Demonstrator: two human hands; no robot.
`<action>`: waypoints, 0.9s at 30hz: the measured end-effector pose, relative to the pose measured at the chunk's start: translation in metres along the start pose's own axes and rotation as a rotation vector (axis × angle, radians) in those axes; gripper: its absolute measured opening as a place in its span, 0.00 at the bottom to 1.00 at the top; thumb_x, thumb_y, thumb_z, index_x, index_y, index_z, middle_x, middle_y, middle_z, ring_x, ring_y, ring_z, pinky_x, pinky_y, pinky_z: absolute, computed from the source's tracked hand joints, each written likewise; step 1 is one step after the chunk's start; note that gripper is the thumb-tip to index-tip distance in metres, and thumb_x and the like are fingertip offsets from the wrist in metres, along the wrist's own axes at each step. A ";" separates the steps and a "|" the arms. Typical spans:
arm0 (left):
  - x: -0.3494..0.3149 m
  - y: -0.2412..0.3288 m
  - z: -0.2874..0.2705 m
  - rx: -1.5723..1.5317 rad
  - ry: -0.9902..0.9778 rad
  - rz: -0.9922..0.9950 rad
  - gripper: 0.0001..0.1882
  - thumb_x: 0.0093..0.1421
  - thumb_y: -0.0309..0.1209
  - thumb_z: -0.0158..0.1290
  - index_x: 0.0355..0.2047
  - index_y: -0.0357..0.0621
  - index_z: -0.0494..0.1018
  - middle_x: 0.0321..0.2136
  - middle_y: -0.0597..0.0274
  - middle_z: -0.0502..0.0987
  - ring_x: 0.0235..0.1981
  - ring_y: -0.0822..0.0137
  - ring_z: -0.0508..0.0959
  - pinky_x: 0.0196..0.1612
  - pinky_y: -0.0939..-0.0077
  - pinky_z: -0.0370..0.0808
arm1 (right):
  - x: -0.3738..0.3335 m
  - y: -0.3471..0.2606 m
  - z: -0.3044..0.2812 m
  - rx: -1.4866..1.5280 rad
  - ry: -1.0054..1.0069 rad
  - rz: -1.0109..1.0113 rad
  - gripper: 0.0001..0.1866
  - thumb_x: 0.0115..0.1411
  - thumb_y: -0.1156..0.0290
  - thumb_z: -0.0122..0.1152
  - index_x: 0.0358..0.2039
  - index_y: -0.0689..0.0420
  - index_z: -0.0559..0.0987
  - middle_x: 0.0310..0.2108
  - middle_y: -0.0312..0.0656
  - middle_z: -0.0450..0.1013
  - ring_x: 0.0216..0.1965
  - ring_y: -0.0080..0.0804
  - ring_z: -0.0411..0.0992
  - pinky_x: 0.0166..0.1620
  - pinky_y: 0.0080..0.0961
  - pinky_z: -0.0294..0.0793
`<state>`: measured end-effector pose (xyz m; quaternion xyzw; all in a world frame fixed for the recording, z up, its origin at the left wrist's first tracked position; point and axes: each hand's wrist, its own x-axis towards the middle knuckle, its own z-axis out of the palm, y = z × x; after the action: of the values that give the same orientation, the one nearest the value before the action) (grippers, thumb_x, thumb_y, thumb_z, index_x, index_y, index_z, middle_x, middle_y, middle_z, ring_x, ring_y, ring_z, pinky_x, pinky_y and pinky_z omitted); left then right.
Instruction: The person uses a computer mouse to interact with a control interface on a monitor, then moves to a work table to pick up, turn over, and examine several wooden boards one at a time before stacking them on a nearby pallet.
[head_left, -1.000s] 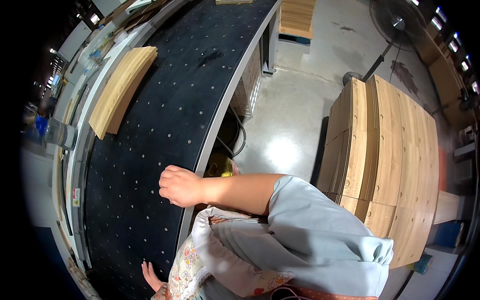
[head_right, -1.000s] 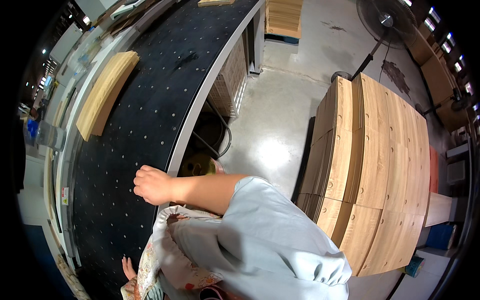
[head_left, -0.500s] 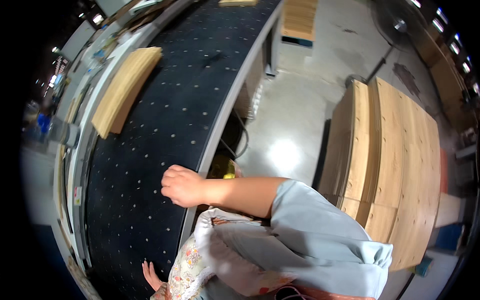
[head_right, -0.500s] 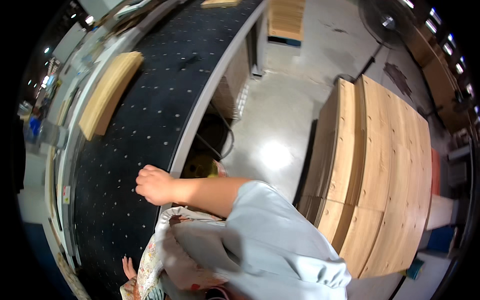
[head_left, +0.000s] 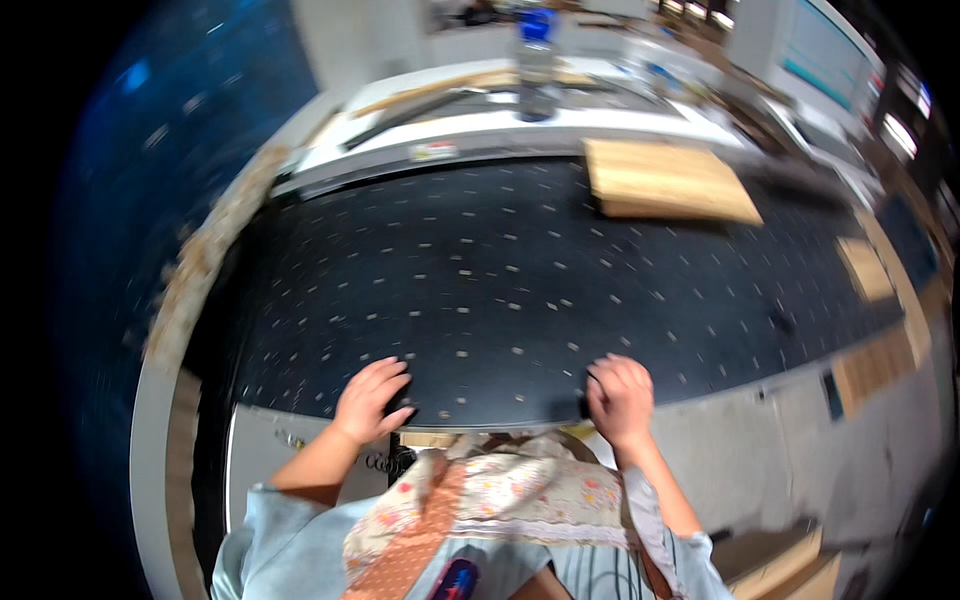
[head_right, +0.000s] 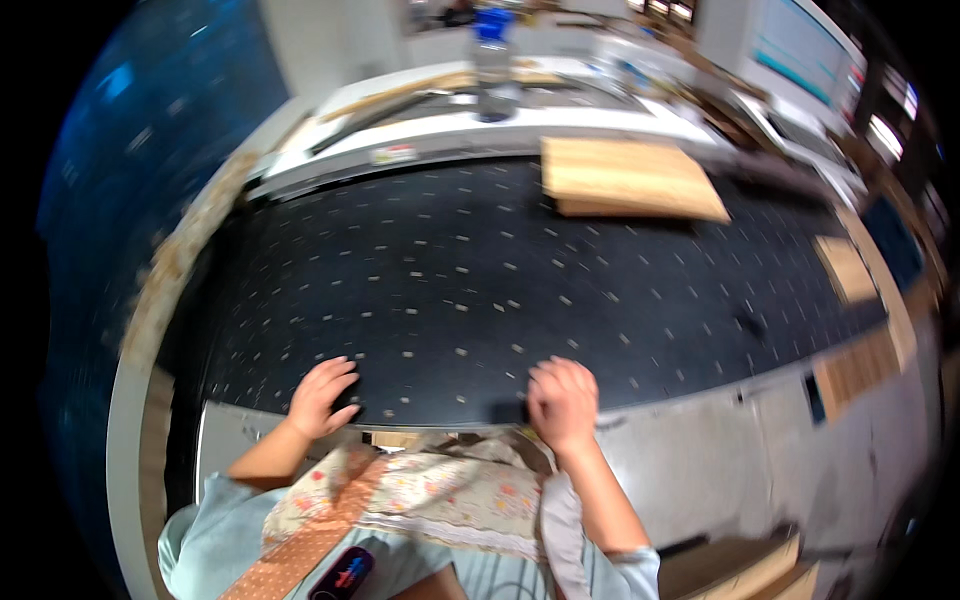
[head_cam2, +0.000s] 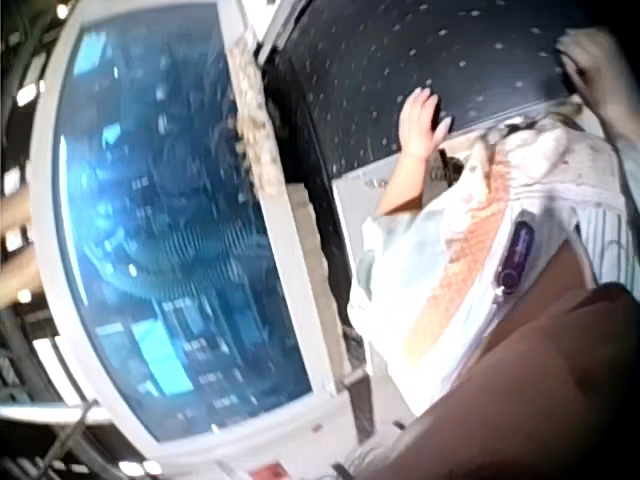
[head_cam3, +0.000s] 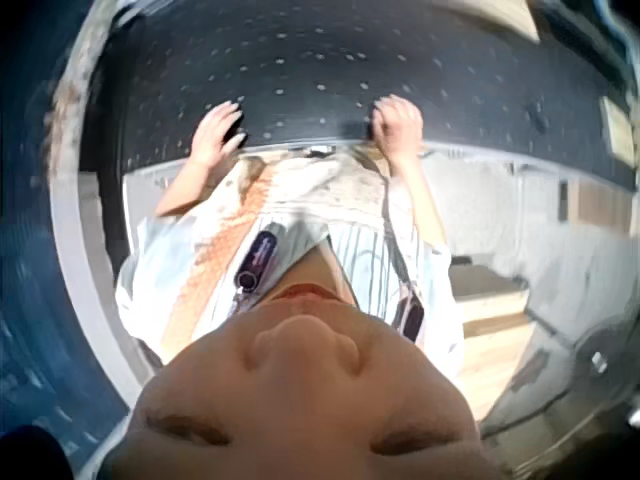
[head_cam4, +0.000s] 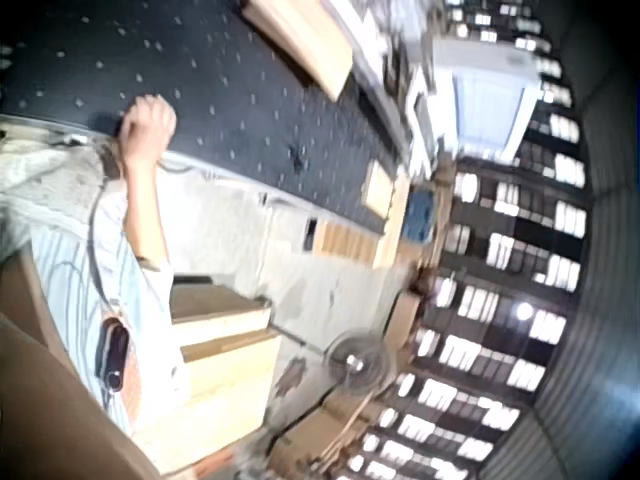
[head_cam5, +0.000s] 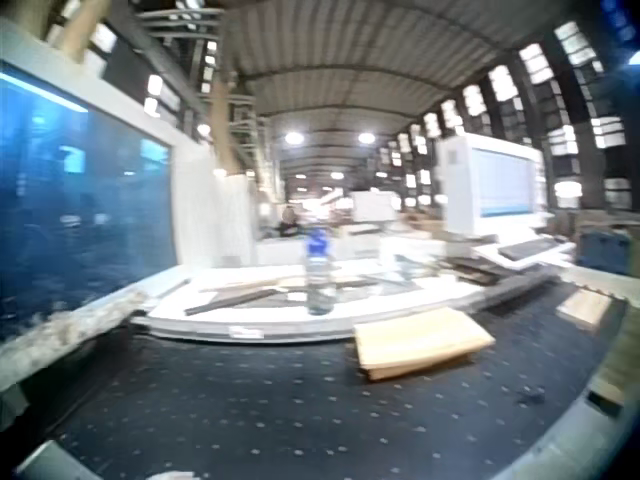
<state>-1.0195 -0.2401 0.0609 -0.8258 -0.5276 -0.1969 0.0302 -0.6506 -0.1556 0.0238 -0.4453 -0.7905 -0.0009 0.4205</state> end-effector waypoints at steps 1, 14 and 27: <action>0.003 -0.001 0.004 0.006 0.058 0.026 0.22 0.46 0.36 0.59 0.41 0.40 0.73 0.45 0.53 0.72 0.50 0.52 0.70 0.52 0.63 0.68 | -0.003 0.006 -0.002 0.024 0.017 -0.027 0.10 0.45 0.75 0.58 0.31 0.57 0.78 0.34 0.43 0.74 0.43 0.43 0.71 0.48 0.38 0.66; 0.000 -0.001 0.017 0.007 0.209 -0.142 0.17 0.46 0.30 0.54 0.38 0.40 0.73 0.42 0.54 0.73 0.48 0.54 0.72 0.51 0.62 0.69 | 0.005 0.001 -0.006 -0.042 -0.024 -0.055 0.09 0.45 0.75 0.60 0.30 0.57 0.78 0.33 0.40 0.73 0.42 0.41 0.71 0.48 0.37 0.66; -0.004 -0.024 0.017 -0.316 0.353 -0.186 0.05 0.46 0.23 0.52 0.24 0.42 0.68 0.37 0.56 0.76 0.44 0.53 0.74 0.49 0.61 0.70 | 0.009 -0.005 0.007 -0.114 0.134 0.152 0.08 0.46 0.77 0.59 0.30 0.60 0.77 0.34 0.45 0.74 0.41 0.46 0.70 0.48 0.39 0.68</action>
<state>-1.0373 -0.2288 0.0395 -0.7210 -0.5506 -0.4200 -0.0258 -0.6607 -0.1500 0.0273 -0.5259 -0.7234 -0.0435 0.4452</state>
